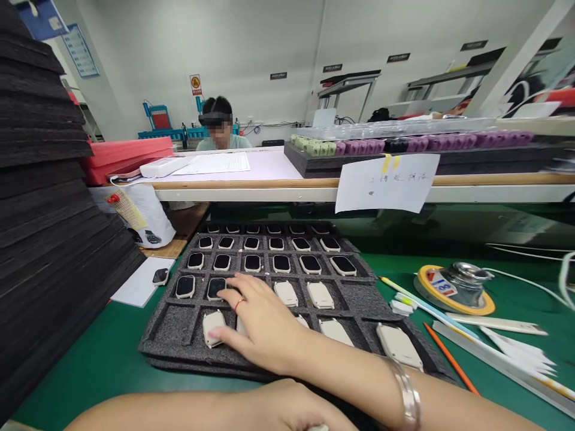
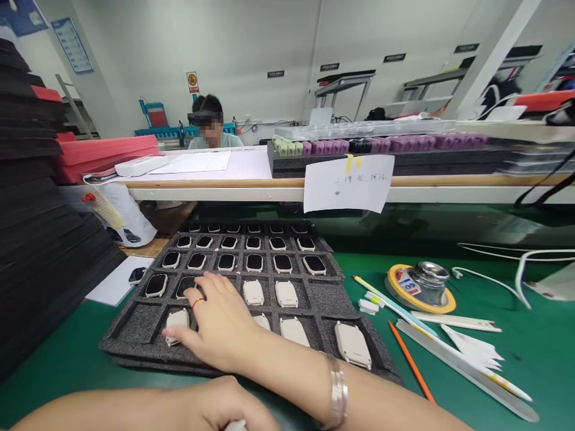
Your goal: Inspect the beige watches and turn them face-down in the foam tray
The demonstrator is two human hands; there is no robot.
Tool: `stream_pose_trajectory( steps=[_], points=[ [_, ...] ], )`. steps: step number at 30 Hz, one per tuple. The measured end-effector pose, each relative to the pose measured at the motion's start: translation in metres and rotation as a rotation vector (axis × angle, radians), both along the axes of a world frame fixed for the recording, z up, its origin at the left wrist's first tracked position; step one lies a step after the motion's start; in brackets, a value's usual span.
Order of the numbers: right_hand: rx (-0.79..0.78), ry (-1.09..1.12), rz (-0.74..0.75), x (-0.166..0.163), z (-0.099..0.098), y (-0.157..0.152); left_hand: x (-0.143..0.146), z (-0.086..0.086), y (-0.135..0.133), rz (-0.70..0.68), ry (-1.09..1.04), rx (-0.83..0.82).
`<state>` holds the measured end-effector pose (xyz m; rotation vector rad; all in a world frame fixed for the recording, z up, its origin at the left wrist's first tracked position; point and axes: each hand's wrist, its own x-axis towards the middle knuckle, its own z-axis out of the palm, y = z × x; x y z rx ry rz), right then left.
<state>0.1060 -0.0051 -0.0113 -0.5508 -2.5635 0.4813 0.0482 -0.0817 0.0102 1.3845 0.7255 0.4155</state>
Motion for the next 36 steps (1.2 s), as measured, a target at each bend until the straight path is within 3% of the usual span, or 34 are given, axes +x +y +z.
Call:
stream_pose_trajectory(
  steps=[6, 9, 12, 15, 18, 25, 28, 32, 36],
  points=[
    [-0.198, 0.477, 0.006, 0.050, 0.017, 0.022, -0.010, -0.002, 0.013, 0.191, -0.100, -0.152],
    [-0.213, 0.613, -0.002, 0.073, 0.015, 0.026, -0.011, -0.010, 0.024, 0.396, -0.267, -0.156],
    [-0.124, 0.574, 0.102, 0.088, 0.009, 0.027, -0.010, -0.018, 0.033, 0.599, -0.466, -0.271],
    [-0.010, 0.410, 0.168, 0.095, 0.002, 0.025, -0.011, -0.024, 0.038, 0.713, -0.620, -0.412],
    [0.006, 0.386, 0.111, 0.095, -0.004, 0.023, -0.012, -0.026, 0.040, 0.721, -0.678, -0.457],
    [0.021, 0.553, 0.020, 0.092, -0.004, 0.016, -0.010, -0.026, 0.040, 0.691, -0.660, -0.439],
    [-0.119, 0.749, -0.063, 0.093, -0.002, 0.018, -0.010, -0.025, 0.040, 0.686, -0.624, -0.413],
    [-0.448, 0.988, -0.212, 0.096, -0.003, 0.026, -0.011, -0.023, 0.038, 0.677, -0.572, -0.393],
    [-0.588, 1.019, -0.243, 0.097, -0.005, 0.028, -0.011, -0.023, 0.038, 0.666, -0.567, -0.380]
  ],
)
